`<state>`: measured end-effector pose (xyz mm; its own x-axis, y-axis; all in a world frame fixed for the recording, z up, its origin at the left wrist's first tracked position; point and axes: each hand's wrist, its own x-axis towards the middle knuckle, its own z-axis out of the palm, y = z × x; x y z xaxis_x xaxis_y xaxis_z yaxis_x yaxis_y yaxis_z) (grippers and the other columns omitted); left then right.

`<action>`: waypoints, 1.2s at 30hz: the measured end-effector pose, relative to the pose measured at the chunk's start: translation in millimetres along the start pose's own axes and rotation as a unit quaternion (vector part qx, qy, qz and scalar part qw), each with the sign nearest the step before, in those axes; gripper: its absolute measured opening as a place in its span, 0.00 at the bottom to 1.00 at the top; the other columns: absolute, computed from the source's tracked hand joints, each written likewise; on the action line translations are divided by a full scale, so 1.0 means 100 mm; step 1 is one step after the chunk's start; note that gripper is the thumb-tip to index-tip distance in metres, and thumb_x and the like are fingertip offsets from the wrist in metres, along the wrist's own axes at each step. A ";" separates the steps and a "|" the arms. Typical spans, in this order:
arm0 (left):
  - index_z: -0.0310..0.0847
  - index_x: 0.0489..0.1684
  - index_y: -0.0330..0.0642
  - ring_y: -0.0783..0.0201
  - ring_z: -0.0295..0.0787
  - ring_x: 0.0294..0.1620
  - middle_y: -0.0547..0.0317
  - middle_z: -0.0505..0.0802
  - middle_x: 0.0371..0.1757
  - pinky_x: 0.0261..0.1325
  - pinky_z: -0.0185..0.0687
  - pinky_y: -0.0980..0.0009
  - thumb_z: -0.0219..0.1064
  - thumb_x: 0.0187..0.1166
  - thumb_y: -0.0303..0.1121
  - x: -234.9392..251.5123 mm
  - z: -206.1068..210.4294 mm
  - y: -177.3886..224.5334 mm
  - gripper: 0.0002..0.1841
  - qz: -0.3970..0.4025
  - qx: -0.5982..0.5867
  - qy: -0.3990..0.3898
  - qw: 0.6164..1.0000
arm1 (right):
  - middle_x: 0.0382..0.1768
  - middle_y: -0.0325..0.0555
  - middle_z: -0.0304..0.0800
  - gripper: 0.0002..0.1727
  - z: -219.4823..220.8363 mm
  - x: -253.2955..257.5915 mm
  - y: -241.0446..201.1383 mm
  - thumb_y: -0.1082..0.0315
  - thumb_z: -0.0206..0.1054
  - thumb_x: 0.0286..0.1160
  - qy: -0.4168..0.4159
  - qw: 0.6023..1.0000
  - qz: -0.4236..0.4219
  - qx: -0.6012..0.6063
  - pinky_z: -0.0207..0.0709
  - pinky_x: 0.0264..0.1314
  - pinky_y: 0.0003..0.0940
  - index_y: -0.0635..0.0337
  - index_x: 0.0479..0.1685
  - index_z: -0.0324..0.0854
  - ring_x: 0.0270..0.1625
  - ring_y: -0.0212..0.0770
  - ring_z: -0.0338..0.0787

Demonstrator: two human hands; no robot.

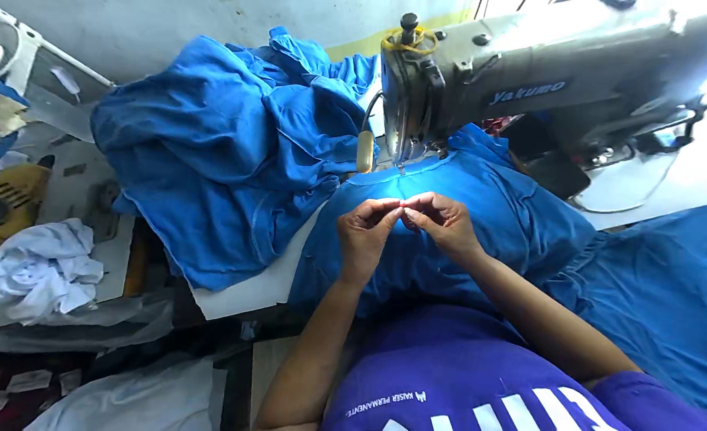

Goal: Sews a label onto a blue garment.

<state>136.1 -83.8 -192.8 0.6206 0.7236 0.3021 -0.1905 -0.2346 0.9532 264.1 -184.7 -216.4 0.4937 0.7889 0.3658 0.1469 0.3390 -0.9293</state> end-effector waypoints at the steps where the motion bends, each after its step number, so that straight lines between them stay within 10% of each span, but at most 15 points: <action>1: 0.91 0.44 0.32 0.75 0.93 0.38 0.60 0.97 0.41 0.47 0.91 0.78 0.74 0.70 0.15 -0.01 0.00 0.01 0.08 0.001 0.006 -0.002 1.000 | 0.40 0.35 0.93 0.08 -0.01 0.00 -0.02 0.78 0.67 0.76 -0.005 1.000 0.000 -0.001 0.86 0.42 0.19 0.64 0.49 0.86 0.37 0.23 0.90; 13: 0.88 0.40 0.32 0.74 0.92 0.36 0.61 0.95 0.36 0.46 0.90 0.77 0.72 0.72 0.18 -0.12 -0.01 0.01 0.04 0.008 0.013 -0.035 0.999 | 0.40 0.48 0.91 0.05 -0.19 0.08 -0.12 0.77 0.69 0.75 -0.064 0.968 -0.168 -0.174 0.86 0.52 0.23 0.71 0.42 0.87 0.44 0.31 0.91; 36: 0.91 0.35 0.34 0.75 0.90 0.40 0.62 0.94 0.37 0.49 0.88 0.77 0.74 0.69 0.16 -0.21 0.03 -0.06 0.05 -0.007 0.001 -0.023 1.000 | 0.40 0.42 0.89 0.04 -0.28 0.06 -0.26 0.77 0.69 0.76 -0.154 0.981 -0.013 -0.115 0.86 0.48 0.18 0.67 0.44 0.85 0.40 0.24 0.89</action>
<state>127.0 -99.4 -204.9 0.6579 0.6955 0.2888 -0.1802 -0.2270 0.9571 287.8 -202.8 -191.8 0.2089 0.9111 0.3553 0.3631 0.2650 -0.8932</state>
